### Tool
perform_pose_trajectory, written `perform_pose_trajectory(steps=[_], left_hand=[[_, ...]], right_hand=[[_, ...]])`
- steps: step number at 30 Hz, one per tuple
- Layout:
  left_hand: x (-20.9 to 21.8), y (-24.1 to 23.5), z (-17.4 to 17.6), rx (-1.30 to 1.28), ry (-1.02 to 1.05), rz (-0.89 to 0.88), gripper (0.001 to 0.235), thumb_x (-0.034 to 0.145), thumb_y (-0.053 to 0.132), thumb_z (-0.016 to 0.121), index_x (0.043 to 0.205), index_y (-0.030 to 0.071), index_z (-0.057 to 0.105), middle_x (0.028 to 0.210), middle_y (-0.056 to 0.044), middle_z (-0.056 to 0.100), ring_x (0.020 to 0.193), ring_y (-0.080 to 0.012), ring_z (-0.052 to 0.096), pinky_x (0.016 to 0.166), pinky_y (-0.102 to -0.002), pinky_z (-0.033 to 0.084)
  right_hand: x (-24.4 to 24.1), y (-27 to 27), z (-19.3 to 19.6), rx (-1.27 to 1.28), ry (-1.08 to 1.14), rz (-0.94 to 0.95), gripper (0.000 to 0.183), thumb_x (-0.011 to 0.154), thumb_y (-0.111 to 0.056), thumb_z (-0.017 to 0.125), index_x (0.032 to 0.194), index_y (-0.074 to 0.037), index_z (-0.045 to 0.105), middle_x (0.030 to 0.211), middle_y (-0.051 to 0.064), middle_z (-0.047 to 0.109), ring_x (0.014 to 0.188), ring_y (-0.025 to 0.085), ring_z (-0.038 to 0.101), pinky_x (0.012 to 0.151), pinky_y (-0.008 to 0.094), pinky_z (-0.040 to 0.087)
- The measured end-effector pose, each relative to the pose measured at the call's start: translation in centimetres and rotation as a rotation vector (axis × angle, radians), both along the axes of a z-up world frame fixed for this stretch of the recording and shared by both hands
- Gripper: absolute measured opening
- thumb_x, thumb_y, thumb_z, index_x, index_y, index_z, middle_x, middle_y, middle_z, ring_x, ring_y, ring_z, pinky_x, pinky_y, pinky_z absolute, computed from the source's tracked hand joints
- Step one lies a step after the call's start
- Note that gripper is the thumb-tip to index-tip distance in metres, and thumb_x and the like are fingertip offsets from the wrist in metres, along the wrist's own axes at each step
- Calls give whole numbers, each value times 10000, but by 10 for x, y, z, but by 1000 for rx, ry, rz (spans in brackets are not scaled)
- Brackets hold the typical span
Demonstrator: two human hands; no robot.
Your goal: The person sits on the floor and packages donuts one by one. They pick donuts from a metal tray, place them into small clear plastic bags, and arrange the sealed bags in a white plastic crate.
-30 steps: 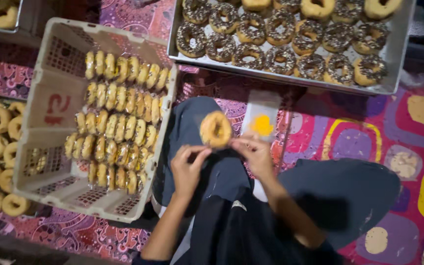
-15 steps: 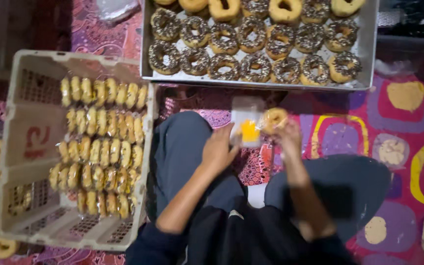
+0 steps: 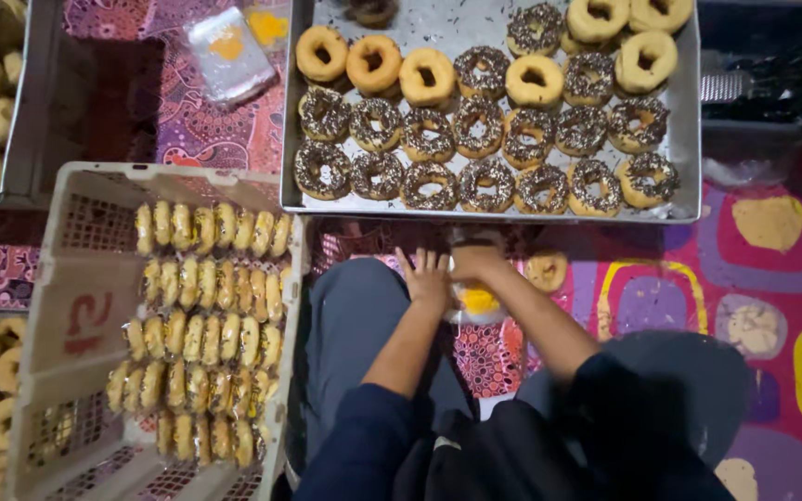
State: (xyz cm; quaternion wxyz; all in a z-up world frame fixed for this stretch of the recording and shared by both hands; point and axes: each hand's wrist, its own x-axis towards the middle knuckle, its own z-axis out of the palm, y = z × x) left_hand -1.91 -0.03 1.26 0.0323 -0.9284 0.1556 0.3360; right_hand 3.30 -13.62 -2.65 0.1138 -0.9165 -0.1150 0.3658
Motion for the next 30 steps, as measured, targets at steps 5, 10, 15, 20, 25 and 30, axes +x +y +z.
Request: perform_pose_trajectory(steps=[5,10,15,20,25,30], left_hand=[[-12,17,31,-495,-394,381,1023,783,499,762,1591,186,219,1646,-106,232,1533,-337,143,1141,-668,62],[-47,50,81,-1734,798,1427,784,912,340,635,1565,253,209,1647,-66,346,1486,-254,369,1162,-486,400],[-31,104,103,-2085,419,1719,478,1050,378,585,1303,-28,597,1206,-160,677,1033,-256,687,879,-387,573],[-28,116,114,-1953,505,1737,466,1025,405,568,1263,15,660,1164,-118,743,961,-228,714,817,-382,580],[-30,108,114,-2062,703,1818,479,1022,411,539,1311,36,611,1199,-113,724,999,-242,743,843,-387,623],[-22,84,108,-2226,860,1619,504,1047,418,526,1364,29,576,1241,-135,704,1061,-261,712,866,-408,608]], right_hand=[[-40,-32,76,516,-3,-492,435,868,-446,673,994,-48,797,947,190,785,808,329,752,777,468,612],[-120,-4,194,396,-946,184,722,846,-466,588,1342,56,650,1450,253,586,1399,399,440,1148,500,341],[-11,41,254,690,-551,-85,422,944,-396,655,1227,-91,723,1181,109,728,1080,301,694,962,461,521],[181,48,211,161,-955,-201,463,847,-419,835,1068,-20,756,1147,160,616,1131,337,516,940,492,424],[141,29,232,737,-776,-622,297,909,-298,785,1025,-29,741,1355,52,562,1218,292,578,950,474,534],[-78,-12,254,1986,382,-1376,542,976,-200,641,1451,22,501,1310,188,641,1232,325,621,1124,501,484]])
